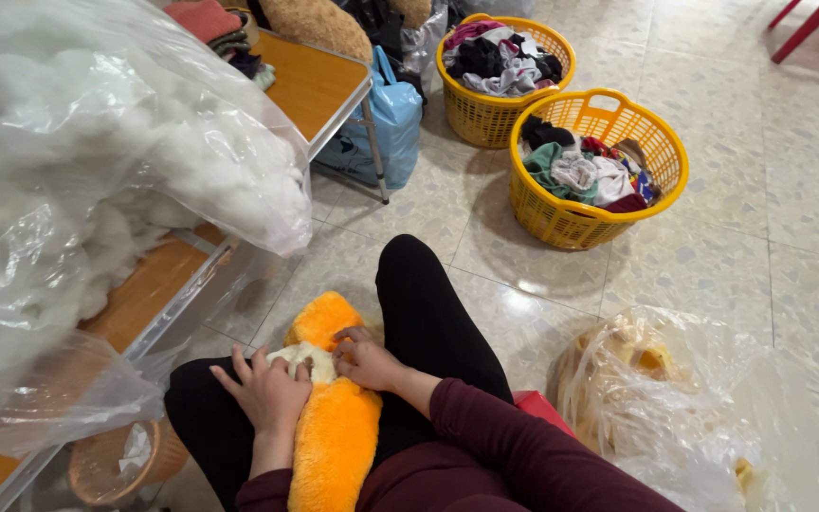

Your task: The person sits on the floor and stuffs white cotton filling into an orange plush toy. They repeatedly pull cotton from a nearby bag and push it into the opening of the toy, adjusting the fabric to distribute the filling.

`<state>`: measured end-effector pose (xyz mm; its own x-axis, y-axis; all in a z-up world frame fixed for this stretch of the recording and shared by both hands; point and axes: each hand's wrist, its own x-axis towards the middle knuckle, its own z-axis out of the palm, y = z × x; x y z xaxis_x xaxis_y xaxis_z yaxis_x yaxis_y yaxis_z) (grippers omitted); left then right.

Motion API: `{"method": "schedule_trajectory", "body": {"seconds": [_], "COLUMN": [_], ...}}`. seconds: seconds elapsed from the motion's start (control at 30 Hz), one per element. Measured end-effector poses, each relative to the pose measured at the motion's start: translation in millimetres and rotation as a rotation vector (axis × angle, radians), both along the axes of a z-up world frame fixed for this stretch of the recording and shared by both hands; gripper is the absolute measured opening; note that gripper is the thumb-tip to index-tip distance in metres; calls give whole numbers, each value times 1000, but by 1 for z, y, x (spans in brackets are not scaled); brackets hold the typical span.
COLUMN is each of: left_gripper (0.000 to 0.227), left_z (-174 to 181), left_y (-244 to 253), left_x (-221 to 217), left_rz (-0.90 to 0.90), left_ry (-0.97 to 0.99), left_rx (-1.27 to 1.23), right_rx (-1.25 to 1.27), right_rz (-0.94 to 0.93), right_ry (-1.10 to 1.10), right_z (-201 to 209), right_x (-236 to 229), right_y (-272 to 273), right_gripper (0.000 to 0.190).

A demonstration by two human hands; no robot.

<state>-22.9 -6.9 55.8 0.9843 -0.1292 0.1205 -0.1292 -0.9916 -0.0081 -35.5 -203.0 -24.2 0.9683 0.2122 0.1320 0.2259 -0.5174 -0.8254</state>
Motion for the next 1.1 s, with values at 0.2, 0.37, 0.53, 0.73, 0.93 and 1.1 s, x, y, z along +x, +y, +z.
{"method": "schedule_trajectory", "body": {"seconds": [0.2,0.37,0.53,0.73,0.93,1.1], "left_gripper": [31,25,25,23,17,17], "left_z": [-15,-33,-40,-32,-23,-15], "left_y": [-4,2,13,10,5,-3], "left_x": [4,12,15,12,7,0], "left_rz": [-130,-135,-11,-151,-203,-225], "left_ry": [-117,-178,-234,-382,-217,-109], "left_rx": [-235,-414,-506,-473,-327,-274], "right_rx": [95,6,-136,-356,-305,-192], "right_rz": [-48,-65,-103,-240,-235,-167], "right_ry": [43,63,165,232,174,-70], "right_z": [14,29,17,-19,-33,-34], "right_x": [-4,7,25,38,28,20], "right_y": [3,23,40,51,16,2], "right_gripper": [35,56,60,64,55,46]}}
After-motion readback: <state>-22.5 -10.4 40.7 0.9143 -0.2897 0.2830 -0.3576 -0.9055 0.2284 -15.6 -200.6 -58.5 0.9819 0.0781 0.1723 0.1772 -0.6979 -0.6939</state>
